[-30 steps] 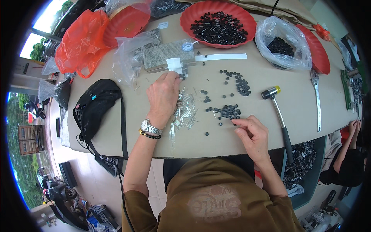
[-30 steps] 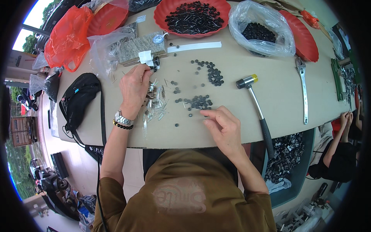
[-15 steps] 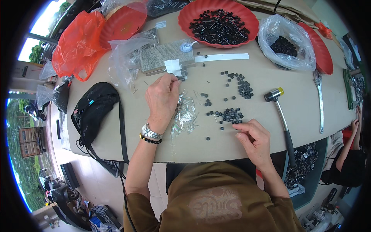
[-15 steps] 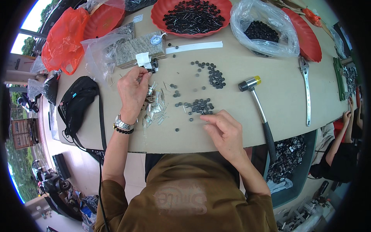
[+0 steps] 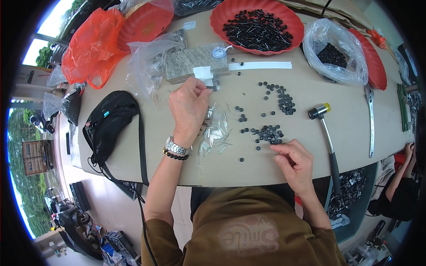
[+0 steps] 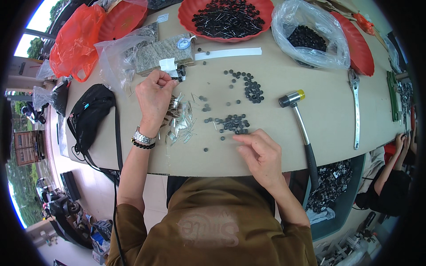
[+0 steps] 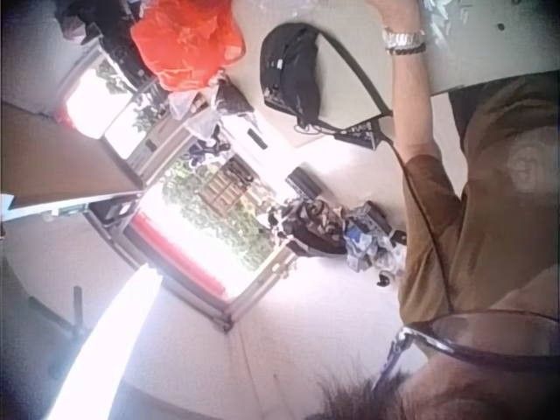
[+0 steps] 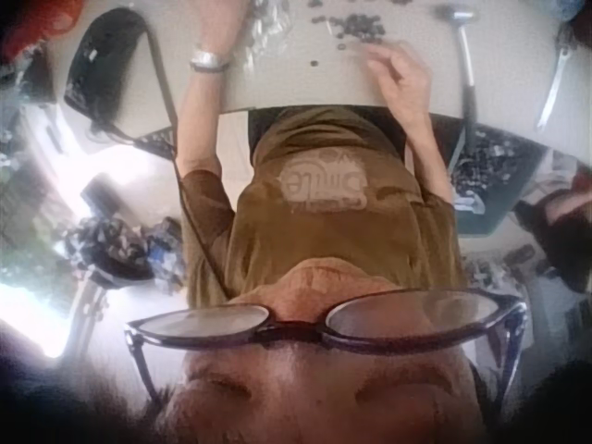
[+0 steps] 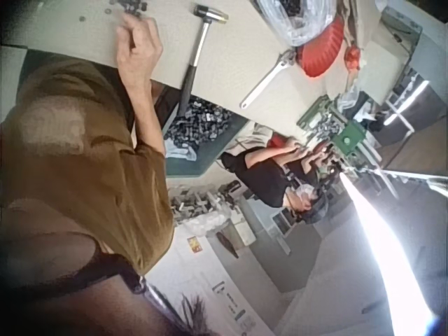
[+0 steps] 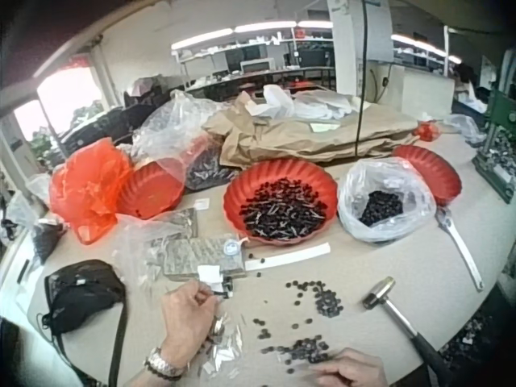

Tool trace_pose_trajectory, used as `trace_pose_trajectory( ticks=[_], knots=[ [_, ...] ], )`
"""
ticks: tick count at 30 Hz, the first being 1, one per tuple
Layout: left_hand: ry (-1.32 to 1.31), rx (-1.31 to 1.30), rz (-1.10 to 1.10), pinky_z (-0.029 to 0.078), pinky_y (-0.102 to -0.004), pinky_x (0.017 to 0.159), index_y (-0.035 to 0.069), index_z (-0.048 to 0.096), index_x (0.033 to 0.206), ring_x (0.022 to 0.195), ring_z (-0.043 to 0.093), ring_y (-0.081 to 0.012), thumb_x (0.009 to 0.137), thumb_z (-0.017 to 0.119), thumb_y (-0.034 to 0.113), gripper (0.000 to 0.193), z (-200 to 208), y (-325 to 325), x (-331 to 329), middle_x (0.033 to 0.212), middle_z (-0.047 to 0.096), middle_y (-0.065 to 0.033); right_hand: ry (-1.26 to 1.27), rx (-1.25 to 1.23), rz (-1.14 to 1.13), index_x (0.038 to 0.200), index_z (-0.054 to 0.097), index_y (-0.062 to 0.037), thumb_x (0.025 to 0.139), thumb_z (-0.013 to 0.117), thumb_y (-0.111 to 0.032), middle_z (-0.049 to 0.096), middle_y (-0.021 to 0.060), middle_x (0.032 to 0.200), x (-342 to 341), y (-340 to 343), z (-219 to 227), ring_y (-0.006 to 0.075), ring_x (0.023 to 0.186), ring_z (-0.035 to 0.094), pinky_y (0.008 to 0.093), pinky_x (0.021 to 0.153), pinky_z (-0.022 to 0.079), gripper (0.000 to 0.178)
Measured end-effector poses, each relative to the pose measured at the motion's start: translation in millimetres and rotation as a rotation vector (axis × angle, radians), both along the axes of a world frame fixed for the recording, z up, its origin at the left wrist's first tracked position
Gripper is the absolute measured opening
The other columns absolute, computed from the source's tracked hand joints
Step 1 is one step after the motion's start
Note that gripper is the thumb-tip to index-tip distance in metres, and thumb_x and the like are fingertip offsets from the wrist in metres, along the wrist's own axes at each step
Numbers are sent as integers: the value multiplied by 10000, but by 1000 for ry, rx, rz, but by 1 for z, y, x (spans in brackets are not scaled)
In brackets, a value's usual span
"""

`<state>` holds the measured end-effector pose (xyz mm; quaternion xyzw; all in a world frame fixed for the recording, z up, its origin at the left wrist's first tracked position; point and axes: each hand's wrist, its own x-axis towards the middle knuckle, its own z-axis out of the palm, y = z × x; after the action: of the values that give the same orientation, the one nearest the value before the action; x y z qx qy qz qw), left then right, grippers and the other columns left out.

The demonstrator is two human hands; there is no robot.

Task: The person assembles components by fitting black rubber pieces onto metal pins by hand and tapping them together with a small mallet.

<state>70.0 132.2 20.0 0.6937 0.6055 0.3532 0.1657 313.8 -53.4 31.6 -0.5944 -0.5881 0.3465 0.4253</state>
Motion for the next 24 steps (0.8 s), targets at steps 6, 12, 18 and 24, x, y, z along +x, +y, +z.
trace_pose_trajectory(
  ticks=[6,12,18,24],
  knots=[
    [-2,11,-34,510,-364,590,48,705,863,599,672,-232,757,828,70,164,4,-1,-1,695,706,-84,-5,12,5,1104,768,-35,831,738,62,645,75,885,2,0,-2,161,721,611,275,641,486,291],
    [52,58,-96,512,-382,596,52,712,888,613,671,-261,783,821,94,157,-1,-8,-5,742,704,-102,-2,24,8,1101,769,-37,834,733,62,642,75,880,1,0,0,164,728,617,279,646,493,287],
    [81,141,-104,475,-318,560,27,739,916,576,591,-158,799,854,152,206,-1,-11,2,682,654,-73,-6,40,12,1097,770,-38,836,731,59,642,76,875,2,0,-1,170,738,625,282,657,499,280],
    [250,110,-6,460,-385,549,34,654,835,572,613,-254,795,883,380,417,8,-14,8,650,634,-90,-7,55,14,1095,771,-40,833,739,49,643,76,875,2,0,-2,175,745,629,286,663,501,279]
  ],
)
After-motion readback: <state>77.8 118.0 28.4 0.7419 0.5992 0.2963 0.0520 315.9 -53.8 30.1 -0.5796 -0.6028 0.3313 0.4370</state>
